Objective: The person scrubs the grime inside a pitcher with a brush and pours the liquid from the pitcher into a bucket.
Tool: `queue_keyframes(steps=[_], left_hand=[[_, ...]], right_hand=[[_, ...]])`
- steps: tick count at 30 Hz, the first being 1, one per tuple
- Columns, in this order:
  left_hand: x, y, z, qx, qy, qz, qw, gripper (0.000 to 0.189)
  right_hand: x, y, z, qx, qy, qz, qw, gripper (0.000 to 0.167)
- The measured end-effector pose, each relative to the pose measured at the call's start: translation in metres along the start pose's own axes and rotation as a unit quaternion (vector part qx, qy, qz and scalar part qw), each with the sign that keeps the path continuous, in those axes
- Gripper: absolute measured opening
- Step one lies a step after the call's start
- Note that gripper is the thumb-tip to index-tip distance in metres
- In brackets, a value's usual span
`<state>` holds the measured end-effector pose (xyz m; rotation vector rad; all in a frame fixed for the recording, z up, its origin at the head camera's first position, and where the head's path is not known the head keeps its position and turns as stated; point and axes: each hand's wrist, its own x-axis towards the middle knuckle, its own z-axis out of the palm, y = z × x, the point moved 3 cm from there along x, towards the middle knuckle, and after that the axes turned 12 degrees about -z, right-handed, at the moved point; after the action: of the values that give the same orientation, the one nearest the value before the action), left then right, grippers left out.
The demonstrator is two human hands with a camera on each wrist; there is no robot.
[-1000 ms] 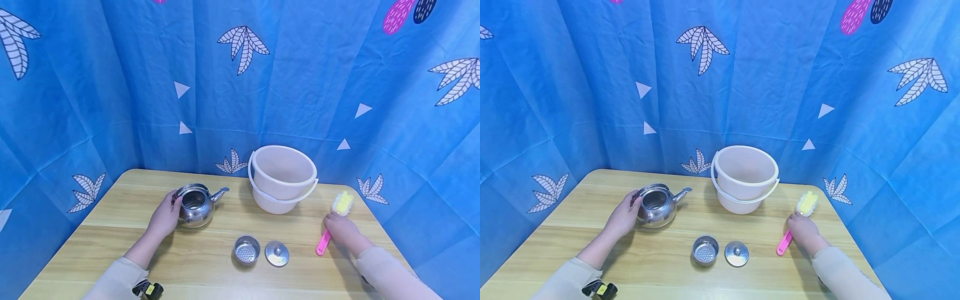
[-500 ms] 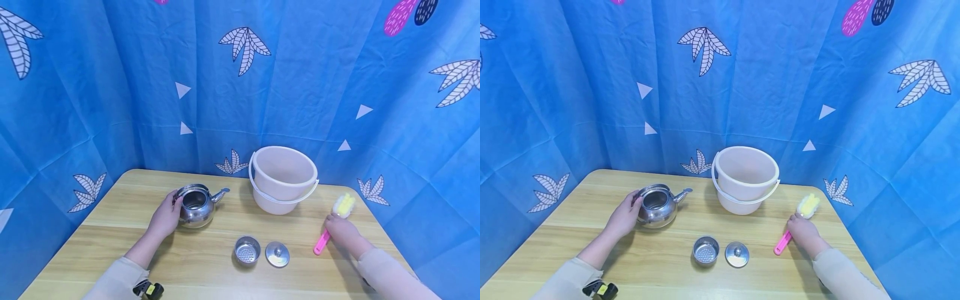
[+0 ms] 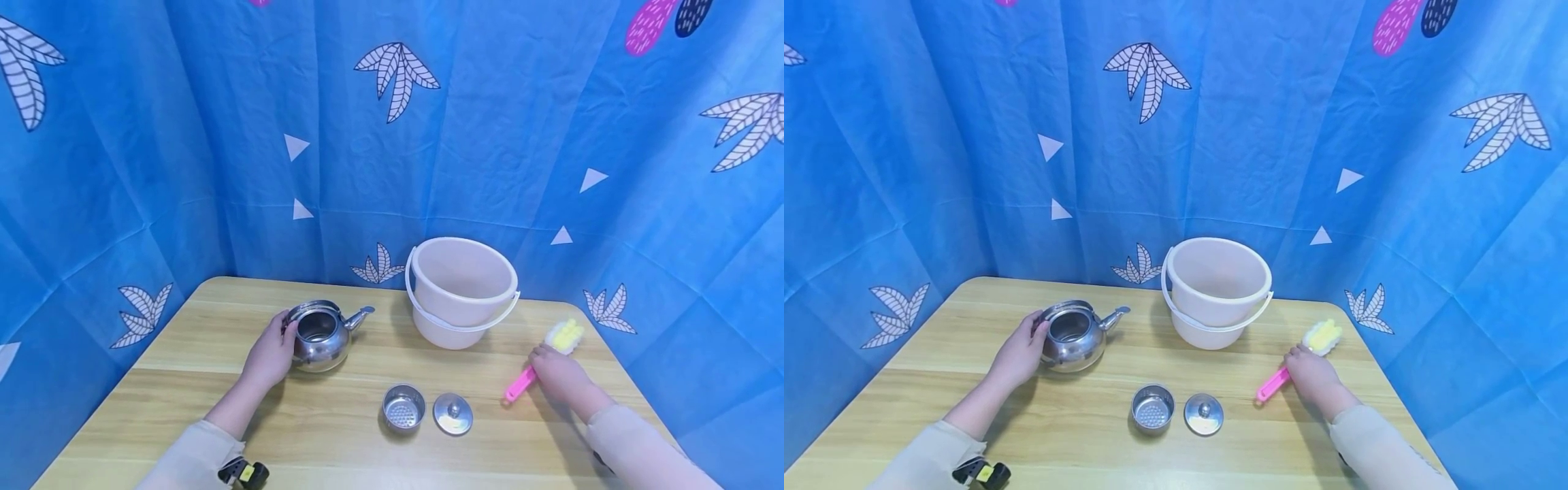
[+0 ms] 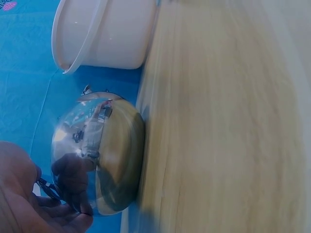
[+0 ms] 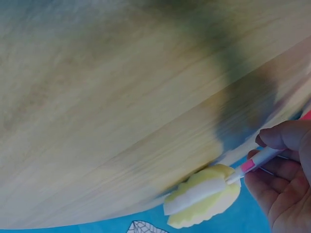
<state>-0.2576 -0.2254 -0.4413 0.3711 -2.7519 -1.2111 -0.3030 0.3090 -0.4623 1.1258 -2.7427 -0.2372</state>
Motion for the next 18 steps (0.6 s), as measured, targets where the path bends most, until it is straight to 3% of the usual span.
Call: queue_keyframes(steps=[7, 18], left_hand=[[-0.001, 0.0, 0.001, 0.003, 0.001, -0.001, 1.0, 0.058], [-0.001, -0.001, 0.002, 0.003, -0.001, -0.009, 1.0, 0.058]], right_hand=[[0.001, -0.001, -0.003, 0.004, -0.017, 0.017, 0.9997, 0.029], [0.004, -0.007, -0.02, 0.037, -0.028, 0.044, 0.998, 0.027]])
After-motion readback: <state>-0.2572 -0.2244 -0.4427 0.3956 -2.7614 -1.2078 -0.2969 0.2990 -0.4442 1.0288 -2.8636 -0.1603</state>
